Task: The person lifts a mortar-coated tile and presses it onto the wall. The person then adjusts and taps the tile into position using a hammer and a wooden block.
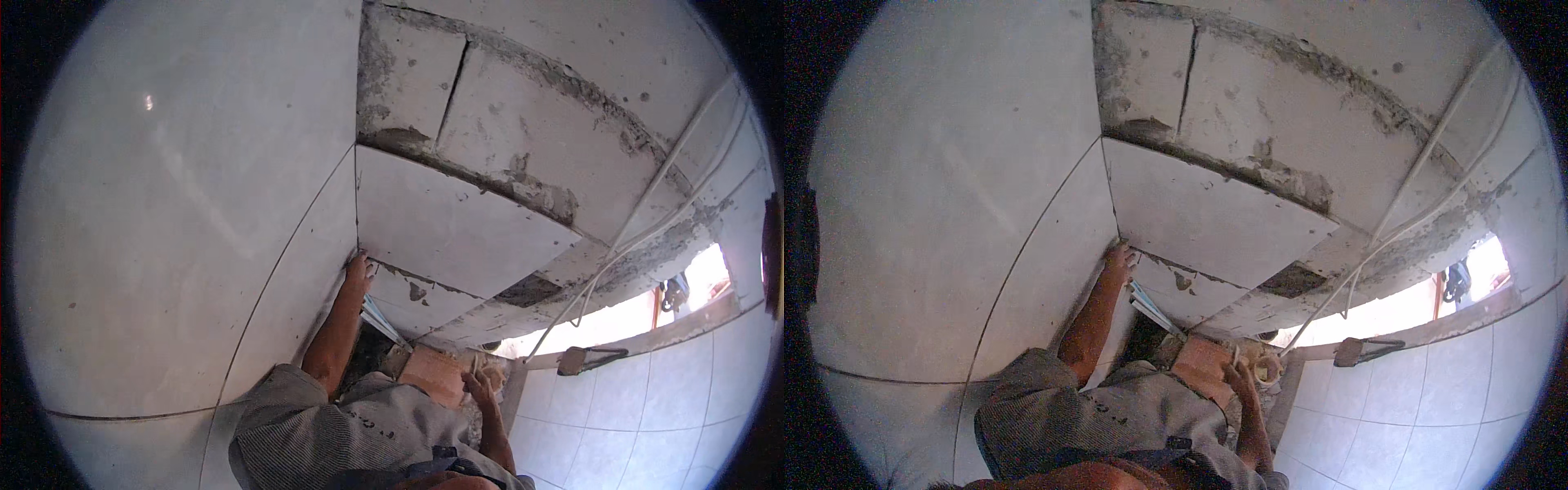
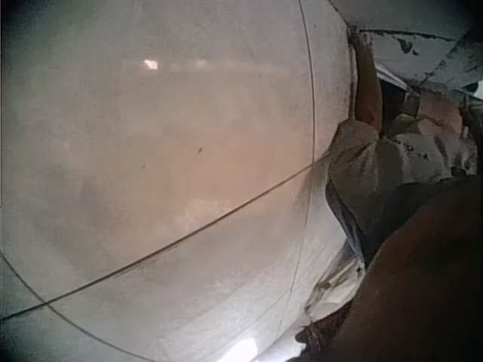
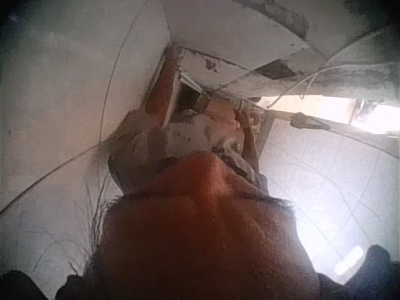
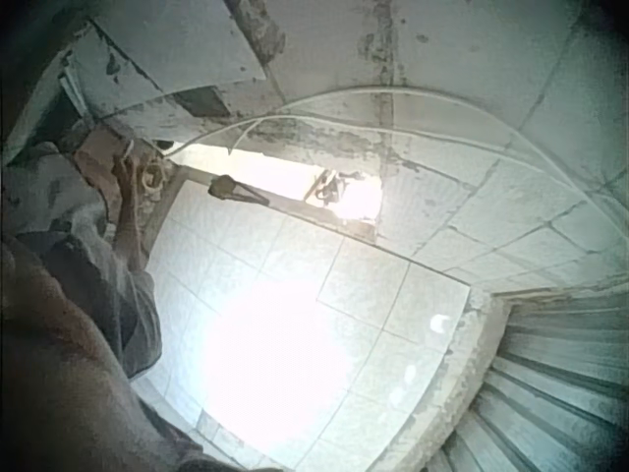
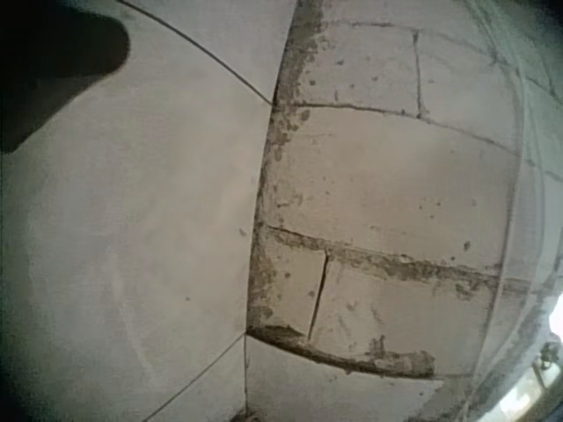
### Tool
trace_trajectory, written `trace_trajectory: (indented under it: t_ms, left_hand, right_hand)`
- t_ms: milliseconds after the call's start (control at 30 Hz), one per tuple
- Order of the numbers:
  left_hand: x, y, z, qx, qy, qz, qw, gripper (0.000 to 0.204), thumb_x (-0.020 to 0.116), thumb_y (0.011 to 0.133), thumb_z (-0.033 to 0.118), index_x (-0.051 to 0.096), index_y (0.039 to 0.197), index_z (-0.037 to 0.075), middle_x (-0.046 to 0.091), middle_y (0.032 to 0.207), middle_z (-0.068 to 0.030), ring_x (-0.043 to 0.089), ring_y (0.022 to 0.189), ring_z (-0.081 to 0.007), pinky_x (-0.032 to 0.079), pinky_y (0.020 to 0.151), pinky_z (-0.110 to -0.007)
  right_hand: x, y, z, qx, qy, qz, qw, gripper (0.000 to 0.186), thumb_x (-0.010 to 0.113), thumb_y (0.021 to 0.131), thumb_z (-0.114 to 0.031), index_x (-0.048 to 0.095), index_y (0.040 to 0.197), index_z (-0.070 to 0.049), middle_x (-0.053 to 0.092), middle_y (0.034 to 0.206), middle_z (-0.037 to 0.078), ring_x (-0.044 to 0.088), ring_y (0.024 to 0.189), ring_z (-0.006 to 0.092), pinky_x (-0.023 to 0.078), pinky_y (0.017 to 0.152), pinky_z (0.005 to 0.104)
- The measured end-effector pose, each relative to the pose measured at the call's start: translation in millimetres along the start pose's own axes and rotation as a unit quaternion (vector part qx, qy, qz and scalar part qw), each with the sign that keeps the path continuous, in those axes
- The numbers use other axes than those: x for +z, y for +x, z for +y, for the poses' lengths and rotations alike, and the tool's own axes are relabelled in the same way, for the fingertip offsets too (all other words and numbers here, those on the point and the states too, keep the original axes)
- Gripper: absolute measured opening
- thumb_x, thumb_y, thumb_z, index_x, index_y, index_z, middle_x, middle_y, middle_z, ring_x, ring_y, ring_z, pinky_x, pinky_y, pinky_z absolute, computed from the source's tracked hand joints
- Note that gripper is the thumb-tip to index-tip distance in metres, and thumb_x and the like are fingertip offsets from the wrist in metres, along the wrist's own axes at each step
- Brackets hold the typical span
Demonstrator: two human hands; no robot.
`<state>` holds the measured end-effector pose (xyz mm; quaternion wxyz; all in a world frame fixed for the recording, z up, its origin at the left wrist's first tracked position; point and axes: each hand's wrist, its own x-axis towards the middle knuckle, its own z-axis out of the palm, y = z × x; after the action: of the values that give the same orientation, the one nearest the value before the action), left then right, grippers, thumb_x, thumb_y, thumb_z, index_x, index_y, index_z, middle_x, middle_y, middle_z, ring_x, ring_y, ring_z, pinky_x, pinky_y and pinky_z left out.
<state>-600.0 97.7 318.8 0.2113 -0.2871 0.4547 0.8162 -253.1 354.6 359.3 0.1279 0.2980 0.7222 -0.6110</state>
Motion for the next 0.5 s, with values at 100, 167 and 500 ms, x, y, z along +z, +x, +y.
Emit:
trace_trajectory:
  t_ms: [100, 167, 500]
  left_hand:
    - [-3, -6, -4, -0.004, 0.008, -0.044, 0.999, 0.048, 0.042, 0.082, 0.040, 0.038, 0.122, 0.013, 0.043, 0.123, -0.0076, 0.038, 0.111, -0.0234, 0.024, 0.094, -0.045]
    - [-12, 9, -6, 0.004, 0.044, -0.010, 0.999, 0.048, 0.045, 0.081, 0.040, 0.041, 0.120, 0.013, 0.046, 0.118, -0.0079, 0.042, 0.106, -0.0241, 0.031, 0.090, -0.041]
    - [10, -40, -15, 0.095, 0.155, -0.080, 0.980, 0.055, 0.045, 0.084, 0.031, 0.027, 0.131, 0.009, 0.036, 0.130, -0.0104, 0.030, 0.122, -0.0264, 0.018, 0.100, -0.039]
  right_hand:
    - [-22, -8, 38, 0.063, -0.084, 0.066, 0.992, 0.029, 0.053, 0.083, -0.027, 0.057, 0.087, 0.001, 0.056, 0.078, 0.004, 0.051, 0.063, 0.0130, 0.040, 0.051, 0.0299]
    - [-36, -17, 74, 0.119, -0.065, 0.090, 0.987, 0.038, 0.049, 0.082, -0.034, 0.054, 0.094, 0.002, 0.054, 0.086, 0.006, 0.050, 0.072, 0.0154, 0.039, 0.059, 0.0319]
    - [-24, -100, 423, 0.402, 0.073, 0.106, 0.907, 0.075, 0.036, 0.080, -0.061, 0.040, 0.124, -0.001, 0.046, 0.121, 0.015, 0.043, 0.111, 0.0236, 0.037, 0.086, 0.0371]
